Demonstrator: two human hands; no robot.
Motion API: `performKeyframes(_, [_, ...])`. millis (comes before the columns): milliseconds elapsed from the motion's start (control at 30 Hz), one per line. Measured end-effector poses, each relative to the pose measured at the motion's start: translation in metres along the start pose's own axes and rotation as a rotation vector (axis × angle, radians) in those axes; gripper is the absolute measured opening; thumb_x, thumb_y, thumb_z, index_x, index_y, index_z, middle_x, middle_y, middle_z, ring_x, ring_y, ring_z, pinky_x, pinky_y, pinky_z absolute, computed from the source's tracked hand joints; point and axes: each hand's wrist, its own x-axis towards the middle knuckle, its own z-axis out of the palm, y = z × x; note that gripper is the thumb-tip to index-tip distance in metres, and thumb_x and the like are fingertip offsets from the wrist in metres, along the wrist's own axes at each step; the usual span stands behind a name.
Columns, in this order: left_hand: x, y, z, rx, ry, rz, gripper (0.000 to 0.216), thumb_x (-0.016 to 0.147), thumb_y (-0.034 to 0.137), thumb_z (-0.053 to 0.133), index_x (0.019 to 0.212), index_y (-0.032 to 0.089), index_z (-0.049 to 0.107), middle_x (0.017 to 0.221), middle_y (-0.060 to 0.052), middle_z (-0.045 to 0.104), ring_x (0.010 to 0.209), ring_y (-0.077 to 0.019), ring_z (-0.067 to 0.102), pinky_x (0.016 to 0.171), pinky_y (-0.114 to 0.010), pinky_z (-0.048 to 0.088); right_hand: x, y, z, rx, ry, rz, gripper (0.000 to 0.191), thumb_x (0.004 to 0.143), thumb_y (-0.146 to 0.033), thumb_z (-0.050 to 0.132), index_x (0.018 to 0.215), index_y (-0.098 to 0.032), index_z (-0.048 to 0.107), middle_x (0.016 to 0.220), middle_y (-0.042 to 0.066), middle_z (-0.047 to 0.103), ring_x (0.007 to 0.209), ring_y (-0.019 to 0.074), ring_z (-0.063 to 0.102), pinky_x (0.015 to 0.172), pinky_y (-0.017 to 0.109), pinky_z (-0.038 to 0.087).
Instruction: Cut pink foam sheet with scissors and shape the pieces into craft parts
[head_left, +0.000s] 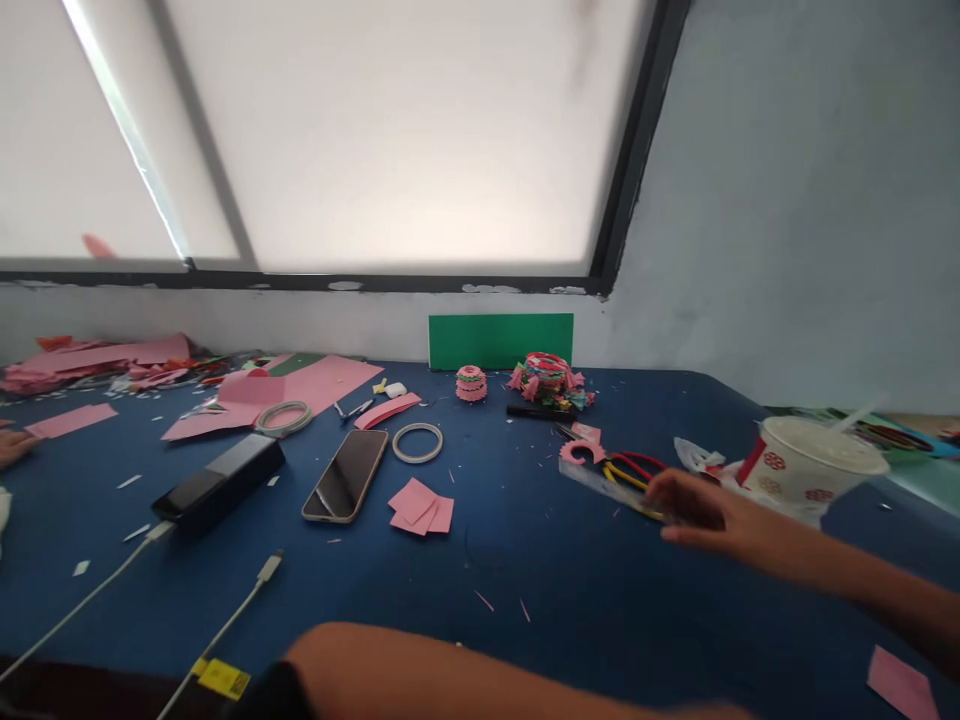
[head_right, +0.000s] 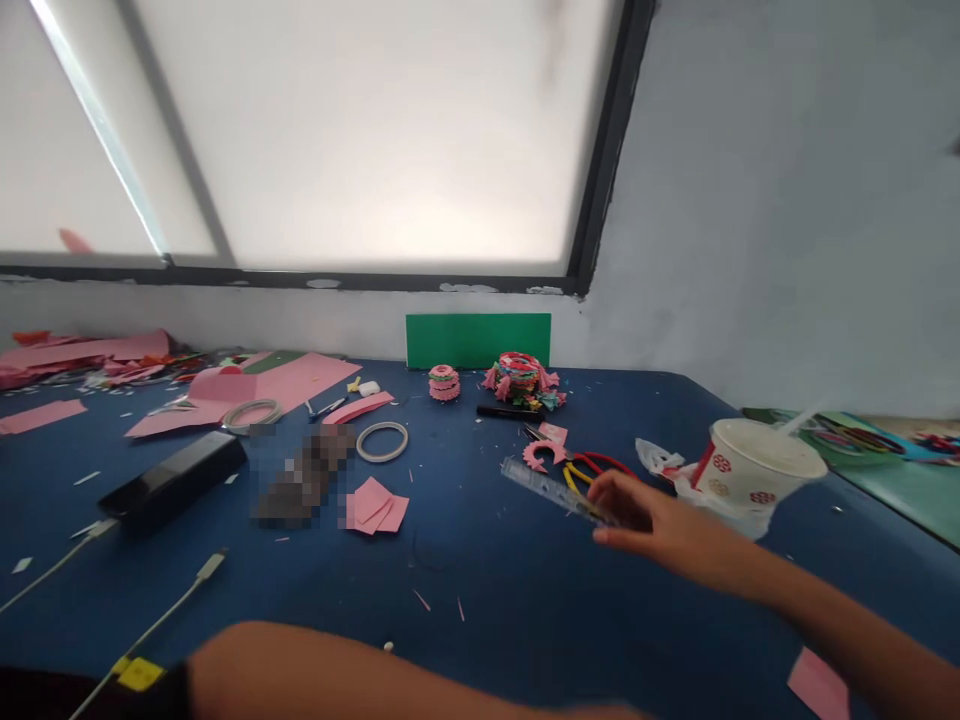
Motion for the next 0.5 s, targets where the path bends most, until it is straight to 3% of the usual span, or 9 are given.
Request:
performKeyframes(67, [-0.032, -0.026, -0.028, 0.01, -0.026, -0.045, 0.028, 0.077, 0.026, 0.063, 0.104, 0.034, 0.06, 0.112, -0.005, 0.061, 0.104, -0.0246, 0.055, 0.078, -0.036, 0.049, -0.004, 0.007, 0.019, 0.023, -0.025, -0.014, 0.043, 0.074, -0.05, 0.058, 0.106, -0.021, 0.052, 0.101, 0.009, 0.061, 0.092, 0.0245, 0.059, 0.079, 0.033, 0.049])
performKeyframes(100, [-0.051, -0.042, -0.044, 0.011, -0.097, -0.153, 0.042, 0.072, 0.027, 0.068, 0.112, 0.029, 0.057, 0.117, -0.007, 0.058, 0.109, -0.0269, 0.053, 0.085, -0.038, 0.047, -0.004, 0.007, 0.026, -0.017, -0.02, -0.03, 0.042, 0.077, -0.049, 0.056, 0.109, -0.022, 0.052, 0.106, 0.009, 0.06, 0.096, 0.0244, 0.058, 0.082, 0.034, 0.048])
performKeyframes(233, [-0.129, -0.107, -0.093, -0.034, -0.175, -0.848, 0.096, 0.05, 0.009, 0.077, 0.135, 0.014, 0.033, 0.141, -0.018, 0.031, 0.129, -0.0348, 0.027, 0.102, -0.045, 0.029, 0.022, -0.004, 0.047, -0.318, 0.12, -0.216, 0.034, 0.081, -0.036, 0.053, 0.11, -0.019, 0.054, 0.11, 0.011, 0.06, 0.097, 0.0258, 0.059, 0.084, 0.038, 0.048])
performKeyframes(333, [-0.159, -0.135, -0.097, -0.106, -0.177, -0.906, 0.083, 0.054, 0.013, 0.073, 0.13, 0.015, 0.041, 0.134, -0.016, 0.044, 0.121, -0.0323, 0.041, 0.095, -0.038, 0.037, 0.063, -0.024, 0.06, -0.487, 0.23, -0.36, 0.03, 0.077, -0.022, 0.056, 0.107, -0.015, 0.057, 0.108, 0.013, 0.062, 0.095, 0.029, 0.06, 0.083, 0.044, 0.047])
performKeyframes(500, [-0.169, -0.153, -0.084, -0.167, -0.09, -0.881, 0.034, 0.061, 0.022, 0.068, 0.095, 0.019, 0.062, 0.097, -0.004, 0.066, 0.09, -0.0236, 0.061, 0.069, -0.025, 0.044, 0.121, -0.052, 0.088, -0.446, 0.33, -0.397, 0.043, 0.082, -0.028, 0.055, 0.121, -0.011, 0.048, 0.124, 0.019, 0.052, 0.118, 0.0319, 0.045, 0.098, 0.05, 0.033])
